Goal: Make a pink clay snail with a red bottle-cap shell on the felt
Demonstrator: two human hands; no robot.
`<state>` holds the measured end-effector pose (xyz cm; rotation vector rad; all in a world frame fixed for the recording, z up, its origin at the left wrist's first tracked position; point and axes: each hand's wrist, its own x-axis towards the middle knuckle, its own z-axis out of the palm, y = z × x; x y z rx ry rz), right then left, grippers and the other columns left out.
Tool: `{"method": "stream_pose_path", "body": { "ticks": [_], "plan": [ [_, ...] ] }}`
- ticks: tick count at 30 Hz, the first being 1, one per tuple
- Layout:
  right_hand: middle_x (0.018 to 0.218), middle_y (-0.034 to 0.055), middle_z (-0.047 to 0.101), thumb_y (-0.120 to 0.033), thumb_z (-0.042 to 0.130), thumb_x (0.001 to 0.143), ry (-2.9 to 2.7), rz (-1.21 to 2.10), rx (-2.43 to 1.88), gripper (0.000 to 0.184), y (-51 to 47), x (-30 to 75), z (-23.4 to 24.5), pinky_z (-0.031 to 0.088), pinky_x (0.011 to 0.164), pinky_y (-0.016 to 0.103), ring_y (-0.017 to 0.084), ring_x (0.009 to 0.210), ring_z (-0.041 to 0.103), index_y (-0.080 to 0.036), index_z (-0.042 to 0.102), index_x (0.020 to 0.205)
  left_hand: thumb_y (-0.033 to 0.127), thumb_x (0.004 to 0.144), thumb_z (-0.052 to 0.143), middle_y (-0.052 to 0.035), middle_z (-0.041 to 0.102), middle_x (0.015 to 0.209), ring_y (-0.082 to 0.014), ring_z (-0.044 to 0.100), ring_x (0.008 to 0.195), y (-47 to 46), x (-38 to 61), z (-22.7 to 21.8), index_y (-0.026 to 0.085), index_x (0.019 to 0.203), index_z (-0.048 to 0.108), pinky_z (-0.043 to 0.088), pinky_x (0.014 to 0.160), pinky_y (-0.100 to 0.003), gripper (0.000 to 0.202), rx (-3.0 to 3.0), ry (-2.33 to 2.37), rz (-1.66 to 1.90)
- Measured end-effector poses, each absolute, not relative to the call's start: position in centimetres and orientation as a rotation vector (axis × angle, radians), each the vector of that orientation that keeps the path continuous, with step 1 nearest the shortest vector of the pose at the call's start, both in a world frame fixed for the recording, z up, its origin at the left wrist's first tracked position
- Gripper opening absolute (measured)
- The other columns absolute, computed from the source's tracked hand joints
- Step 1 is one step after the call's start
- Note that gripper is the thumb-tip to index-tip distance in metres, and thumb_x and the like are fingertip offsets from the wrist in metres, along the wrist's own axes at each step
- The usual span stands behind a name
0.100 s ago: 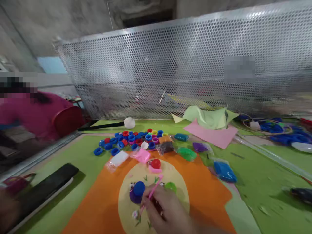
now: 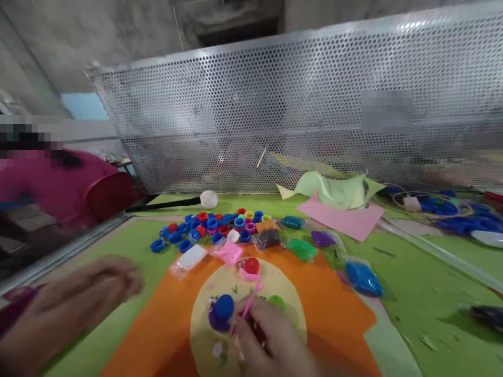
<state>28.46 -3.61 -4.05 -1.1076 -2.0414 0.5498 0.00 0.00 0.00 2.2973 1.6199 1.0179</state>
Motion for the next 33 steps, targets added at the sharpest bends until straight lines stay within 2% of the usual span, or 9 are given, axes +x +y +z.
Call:
{"method": "stream_pose_path", "body": {
  "ticks": [4,8,10,12,14,17,22,26,33],
  "plan": [
    [0.052,-0.0021,0.044,-0.033,0.025,0.094,-2.110,0.342,-1.383,0.036,-2.4,30.0,-2.8,0.029,0.042,0.020,0.010,0.045,0.044,-0.020,0.028,0.060,0.034,0.084,0.051,-0.0039,0.067,0.090,-0.0217,0.062,0.089,1.6,2.0,-1.5,0.021,0.091,0.060,0.049,0.081,-0.036,0.018,2.489,1.545,0.846],
    [0.050,0.0008,0.048,-0.020,0.048,0.086,-2.211,0.086,-1.795,0.029,0.1,31.7,-2.1,0.013,0.043,0.025,0.015,0.045,0.049,-0.017,0.044,0.058,0.026,0.087,0.043,-0.0021,0.066,0.085,-0.0201,0.061,0.087,2.5,3.5,-3.0,0.022,0.107,0.056,0.046,0.083,-0.036,0.025,2.625,1.484,0.757],
    [0.055,0.0041,0.054,-0.017,0.049,0.088,-2.217,-0.028,-1.978,0.023,0.8,32.0,-1.6,0.016,0.042,0.023,0.019,0.050,0.056,-0.014,0.055,0.066,0.025,0.087,0.042,-0.0033,0.066,0.088,-0.0211,0.060,0.090,2.8,3.6,-3.4,0.022,0.105,0.057,0.045,0.085,-0.037,0.024,2.677,1.466,0.726],
    [0.069,0.0071,0.060,-0.020,0.049,0.091,-2.230,-0.118,-2.075,0.016,1.0,32.0,-0.8,0.028,0.043,0.024,0.021,0.060,0.060,-0.011,0.061,0.085,0.026,0.087,0.041,-0.0055,0.065,0.094,-0.0226,0.059,0.094,3.1,3.5,-3.8,0.021,0.105,0.057,0.044,0.088,-0.039,0.024,2.707,1.473,0.710],
    [0.083,0.0076,0.062,-0.023,0.046,0.095,-2.252,-0.158,-2.120,0.018,0.9,31.7,0.2,0.041,0.050,0.027,0.021,0.069,0.061,-0.012,0.058,0.102,0.027,0.088,0.039,-0.0074,0.065,0.098,-0.0237,0.058,0.097,3.4,3.4,-4.2,0.020,0.105,0.057,0.042,0.090,-0.041,0.025,2.719,1.492,0.693],
    [0.089,0.0041,0.061,-0.023,0.046,0.097,-2.299,-0.105,-2.152,0.017,0.9,31.2,1.3,0.050,0.061,0.031,0.017,0.074,0.061,-0.014,0.056,0.106,0.028,0.088,0.038,-0.0083,0.065,0.099,-0.0249,0.057,0.098,3.6,3.3,-4.6,0.019,0.106,0.058,0.040,0.092,-0.044,0.027,2.718,1.535,0.638],
    [0.086,0.0021,0.061,-0.025,0.050,0.096,-2.364,0.038,-2.182,0.015,1.7,31.4,0.5,0.052,0.068,0.031,0.015,0.075,0.061,-0.013,0.059,0.098,0.021,0.087,0.044,-0.0109,0.062,0.107,-0.0286,0.053,0.106,3.4,3.5,-4.2,0.016,0.106,0.059,0.037,0.092,-0.051,0.025,2.632,1.717,0.538],
    [0.085,0.0024,0.061,-0.026,0.053,0.094,-2.339,0.075,-2.231,0.016,1.7,31.5,-0.4,0.053,0.067,0.032,0.015,0.074,0.061,-0.012,0.059,0.096,0.025,0.089,0.053,-0.0089,0.058,0.113,-0.0250,0.052,0.109,3.8,5.3,-3.1,0.015,0.112,0.055,0.041,0.093,-0.049,0.026,2.544,1.728,0.455],
    [0.096,0.0050,0.060,-0.029,0.052,0.095,-2.378,0.188,-1.861,0.021,2.8,29.4,-0.5,0.052,0.070,0.033,0.017,0.081,0.060,-0.013,0.056,0.107,0.031,0.092,0.050,-0.0071,0.060,0.101,-0.0182,0.061,0.086,6.8,9.7,-3.0,0.013,0.110,0.055,0.052,0.077,-0.038,0.026,2.249,1.781,0.561]
  ]
}}
